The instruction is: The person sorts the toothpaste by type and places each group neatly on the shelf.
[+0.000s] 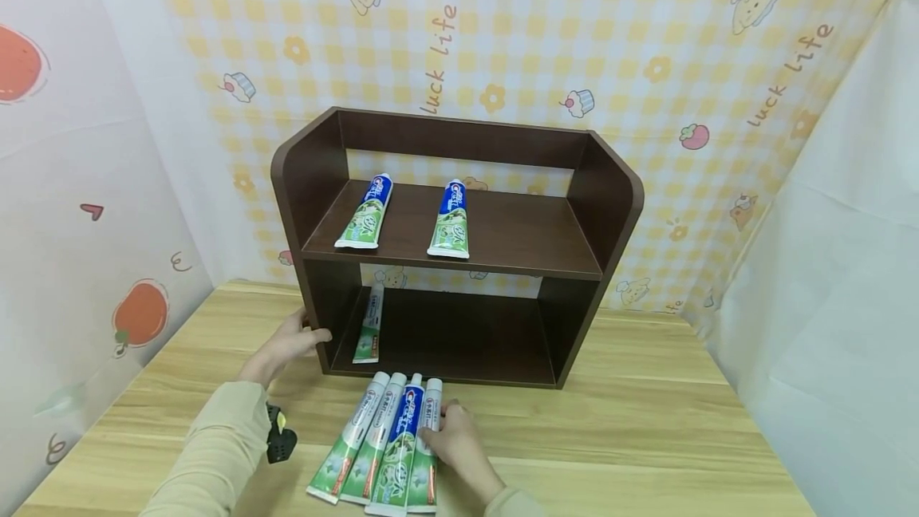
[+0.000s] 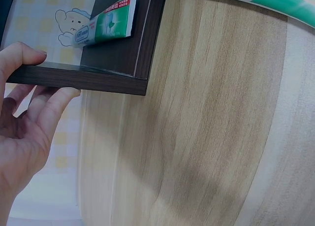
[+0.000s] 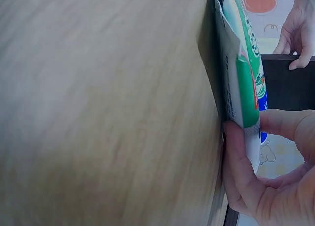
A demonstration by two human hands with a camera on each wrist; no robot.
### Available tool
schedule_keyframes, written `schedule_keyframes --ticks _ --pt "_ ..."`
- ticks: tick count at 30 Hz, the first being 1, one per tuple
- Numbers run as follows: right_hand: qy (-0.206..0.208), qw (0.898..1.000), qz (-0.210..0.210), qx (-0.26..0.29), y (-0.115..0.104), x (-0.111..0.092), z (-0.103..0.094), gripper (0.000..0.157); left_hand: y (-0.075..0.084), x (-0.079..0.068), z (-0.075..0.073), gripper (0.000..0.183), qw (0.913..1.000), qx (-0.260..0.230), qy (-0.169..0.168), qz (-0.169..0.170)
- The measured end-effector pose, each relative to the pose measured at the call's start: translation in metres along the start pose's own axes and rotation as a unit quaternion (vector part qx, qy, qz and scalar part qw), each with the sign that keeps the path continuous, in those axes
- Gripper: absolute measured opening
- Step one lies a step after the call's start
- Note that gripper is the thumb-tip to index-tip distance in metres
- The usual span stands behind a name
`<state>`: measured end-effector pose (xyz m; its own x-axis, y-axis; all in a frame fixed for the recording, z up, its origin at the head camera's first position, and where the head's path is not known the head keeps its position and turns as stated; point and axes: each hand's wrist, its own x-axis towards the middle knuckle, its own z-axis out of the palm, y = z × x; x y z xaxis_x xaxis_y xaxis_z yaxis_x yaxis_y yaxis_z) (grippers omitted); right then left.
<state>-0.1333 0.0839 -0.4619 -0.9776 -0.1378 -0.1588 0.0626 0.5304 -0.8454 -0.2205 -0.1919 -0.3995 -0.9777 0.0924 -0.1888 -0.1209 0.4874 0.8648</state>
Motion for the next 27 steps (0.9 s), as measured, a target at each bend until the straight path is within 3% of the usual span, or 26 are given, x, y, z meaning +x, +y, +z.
schedule_keyframes --ticks 6,13,20,27 --pt "-0.009 1.0 0.005 0.005 -0.001 0.001 -0.002 0.034 0.0 0.0 0.0 0.071 1.0 0.002 0.006 0.0" --pt "-0.037 0.996 0.011 0.076 0.004 0.004 -0.007 0.035 0.001 -0.001 0.0 0.07 1.0 -0.006 0.006 -0.001" --pt "-0.056 0.993 0.012 0.101 0.003 0.005 -0.019 0.042 0.0 -0.001 0.001 0.068 0.9999 -0.008 0.011 0.0" --pt "-0.045 0.992 0.02 0.118 -0.006 0.011 -0.028 0.049 -0.002 0.0 0.002 0.066 0.9998 -0.01 0.015 0.004"
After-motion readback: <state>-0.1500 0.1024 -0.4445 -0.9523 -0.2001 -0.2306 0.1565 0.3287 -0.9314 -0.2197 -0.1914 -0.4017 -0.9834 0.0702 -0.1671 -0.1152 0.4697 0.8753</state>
